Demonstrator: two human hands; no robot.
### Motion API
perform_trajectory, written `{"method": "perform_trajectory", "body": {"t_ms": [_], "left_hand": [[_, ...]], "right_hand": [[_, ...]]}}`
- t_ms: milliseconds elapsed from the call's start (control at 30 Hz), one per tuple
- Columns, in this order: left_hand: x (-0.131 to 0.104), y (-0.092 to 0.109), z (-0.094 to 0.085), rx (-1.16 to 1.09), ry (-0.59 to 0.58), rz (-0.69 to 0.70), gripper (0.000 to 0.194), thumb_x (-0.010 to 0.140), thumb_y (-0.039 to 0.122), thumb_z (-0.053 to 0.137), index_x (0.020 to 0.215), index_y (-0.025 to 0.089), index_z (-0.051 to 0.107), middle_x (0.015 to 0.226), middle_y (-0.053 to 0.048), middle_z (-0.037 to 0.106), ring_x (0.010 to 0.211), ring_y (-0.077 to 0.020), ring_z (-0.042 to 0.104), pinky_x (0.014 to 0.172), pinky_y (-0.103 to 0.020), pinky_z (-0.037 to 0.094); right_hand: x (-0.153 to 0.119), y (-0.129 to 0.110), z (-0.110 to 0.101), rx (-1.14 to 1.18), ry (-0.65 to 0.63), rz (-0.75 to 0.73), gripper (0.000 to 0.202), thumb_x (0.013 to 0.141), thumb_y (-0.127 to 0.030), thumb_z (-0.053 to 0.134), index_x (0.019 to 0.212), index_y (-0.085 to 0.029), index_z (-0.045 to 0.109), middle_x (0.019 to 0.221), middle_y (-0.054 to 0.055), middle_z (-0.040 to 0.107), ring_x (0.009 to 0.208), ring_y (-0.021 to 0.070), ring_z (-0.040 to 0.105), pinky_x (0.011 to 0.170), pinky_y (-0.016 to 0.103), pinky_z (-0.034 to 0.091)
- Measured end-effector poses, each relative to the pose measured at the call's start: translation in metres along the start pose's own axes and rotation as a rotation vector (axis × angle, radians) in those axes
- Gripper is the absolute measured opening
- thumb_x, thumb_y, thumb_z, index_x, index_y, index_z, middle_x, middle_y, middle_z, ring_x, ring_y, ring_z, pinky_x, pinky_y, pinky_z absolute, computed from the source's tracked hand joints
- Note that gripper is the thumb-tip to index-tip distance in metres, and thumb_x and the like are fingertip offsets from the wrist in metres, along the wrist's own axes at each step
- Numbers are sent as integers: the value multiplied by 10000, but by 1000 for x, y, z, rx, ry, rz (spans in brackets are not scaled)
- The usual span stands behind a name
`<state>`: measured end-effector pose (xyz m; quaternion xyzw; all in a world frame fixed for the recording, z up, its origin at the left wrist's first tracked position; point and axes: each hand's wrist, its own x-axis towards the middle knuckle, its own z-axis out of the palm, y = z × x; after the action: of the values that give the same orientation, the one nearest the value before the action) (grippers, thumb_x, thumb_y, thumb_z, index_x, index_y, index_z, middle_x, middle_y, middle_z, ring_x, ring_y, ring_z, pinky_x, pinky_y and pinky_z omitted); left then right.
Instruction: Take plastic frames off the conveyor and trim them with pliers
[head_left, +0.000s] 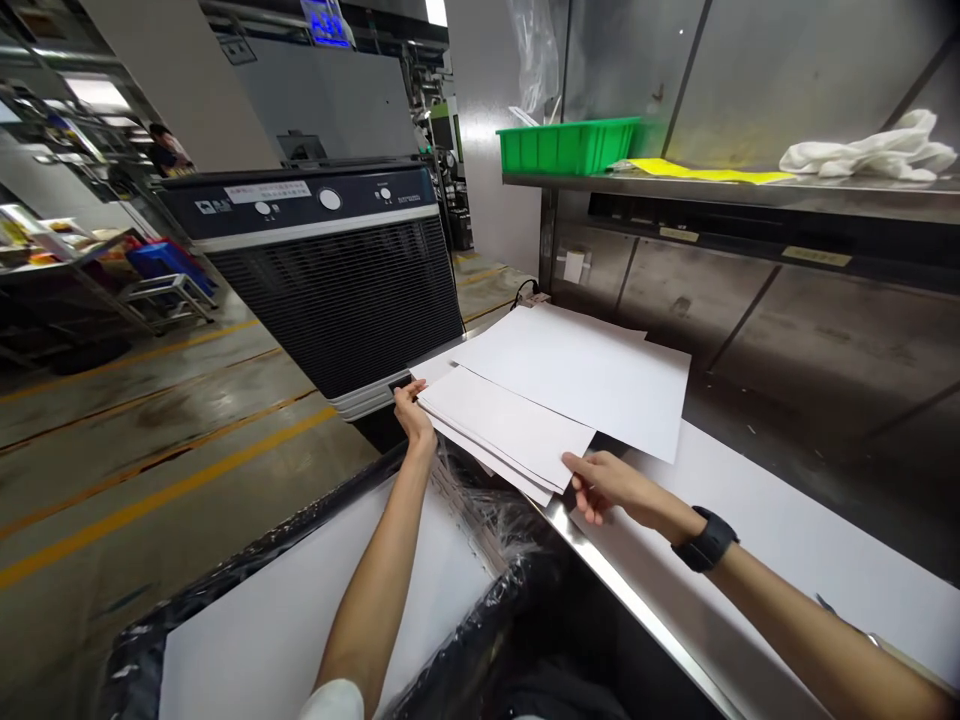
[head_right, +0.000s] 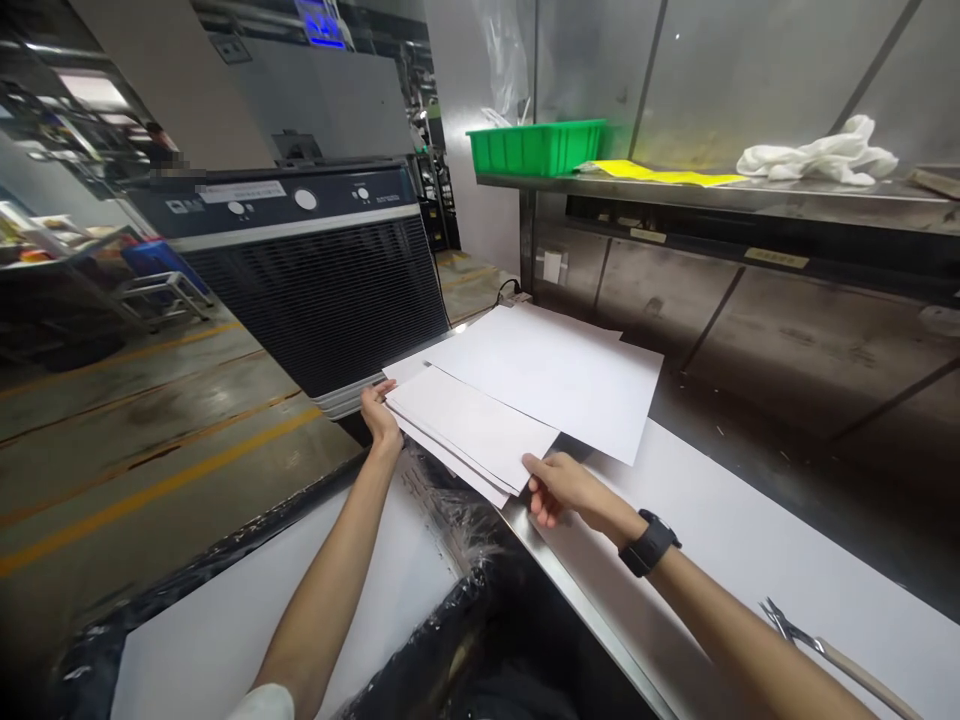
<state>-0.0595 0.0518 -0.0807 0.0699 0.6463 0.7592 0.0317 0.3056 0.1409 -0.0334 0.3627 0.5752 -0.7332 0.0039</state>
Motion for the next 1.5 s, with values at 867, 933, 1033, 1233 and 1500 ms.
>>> {"method": "perform_trajectory", "body": {"t_ms": [867,933,1033,1233,1500], "left_hand": [[-241,15,-41,-175,-753,-447,626,899,712,867,1066,118,759,1070,-151,812,987,-284,809,939,-409,688],[-240,11,-43,-189,-751,-445,594,905,681,879,1048,116,765,1072,-145,810,1016,-281,800,955,-430,684],[-240,5,-44,-214,-750,-453,519,948,610,875,1071,116,775,1077,-125,806,1034,-261,791,976,-455,676],[-243,5,-44,-287,-709,-497,376,995,455,870,1134,117,780,1134,-114,806,1067,-251,788,1023,-470,664],[-252,30,-39,-493,-673,-688,445,1095,490,684,1314,107,739,1358,-199,774,1160,-344,810,1076,-498,683]], "right_hand": [[-3,18,12,28,-185,-236,829,891,-856,875,787,-34,845,806,203,759,664,191,720,681,210,605],[-5,22,13,21,-207,-235,857,884,-894,848,802,-41,851,823,205,764,686,206,727,701,232,616],[-5,25,14,4,-223,-215,819,965,-845,813,799,-44,847,809,197,759,676,204,720,708,242,619],[6,22,20,-17,-194,-136,765,1225,-563,595,689,-42,761,679,173,700,537,160,647,565,194,558],[-52,28,-21,176,-38,7,760,1219,-734,416,1385,-26,637,998,237,773,635,204,727,567,234,645]]}}
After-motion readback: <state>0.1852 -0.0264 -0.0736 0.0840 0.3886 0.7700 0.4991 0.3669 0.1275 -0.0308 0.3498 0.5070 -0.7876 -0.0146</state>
